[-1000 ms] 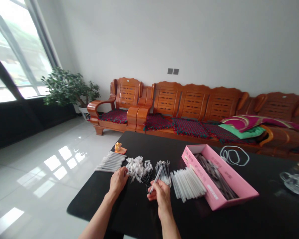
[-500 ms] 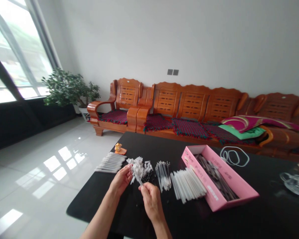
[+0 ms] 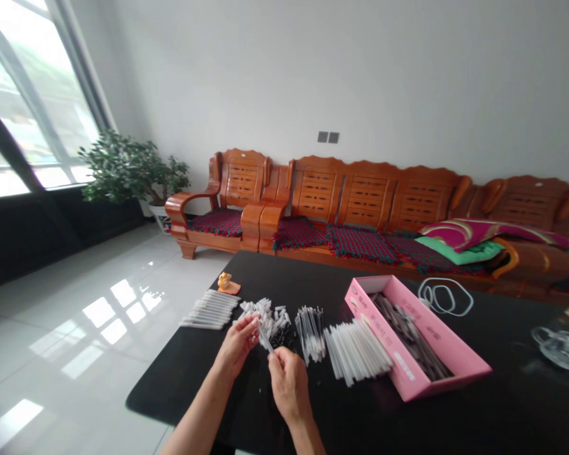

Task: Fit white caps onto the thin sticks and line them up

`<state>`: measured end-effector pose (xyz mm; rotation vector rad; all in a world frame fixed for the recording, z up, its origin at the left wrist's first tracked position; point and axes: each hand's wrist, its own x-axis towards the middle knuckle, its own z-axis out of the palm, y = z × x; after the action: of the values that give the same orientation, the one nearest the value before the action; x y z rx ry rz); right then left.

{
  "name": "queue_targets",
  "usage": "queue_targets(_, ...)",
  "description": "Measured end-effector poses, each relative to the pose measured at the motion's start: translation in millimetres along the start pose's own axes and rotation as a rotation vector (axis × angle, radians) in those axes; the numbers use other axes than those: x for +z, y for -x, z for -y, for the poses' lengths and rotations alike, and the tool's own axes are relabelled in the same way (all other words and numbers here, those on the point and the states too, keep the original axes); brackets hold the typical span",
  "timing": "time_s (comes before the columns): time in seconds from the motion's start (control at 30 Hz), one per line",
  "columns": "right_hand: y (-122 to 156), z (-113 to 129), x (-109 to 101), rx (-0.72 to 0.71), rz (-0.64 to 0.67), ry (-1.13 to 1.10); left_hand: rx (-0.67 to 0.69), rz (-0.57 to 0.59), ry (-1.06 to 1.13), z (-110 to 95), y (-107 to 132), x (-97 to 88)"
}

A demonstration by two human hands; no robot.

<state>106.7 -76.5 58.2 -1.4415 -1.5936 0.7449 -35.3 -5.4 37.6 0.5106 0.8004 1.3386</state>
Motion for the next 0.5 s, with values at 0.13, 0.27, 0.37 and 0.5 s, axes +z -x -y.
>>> queue_targets(0.13,2,0,3,-0.048,-0.093,0.102,0.08,-0.03,-0.078,3,3,6.4)
queue_targets(0.27,5,3,6,-0.081,-0.088,0.143,0.175,-0.09,-0.15,6,5,11.8)
queue_targets(0.37,6,4,9,-0.089,-0.096,0.166,0.234,-0.108,-0.183,11,6,15.8)
queue_targets(0.5,6,9,10,-0.08,-0.117,0.135,0.277,-0.131,-0.143,20,9,22.7)
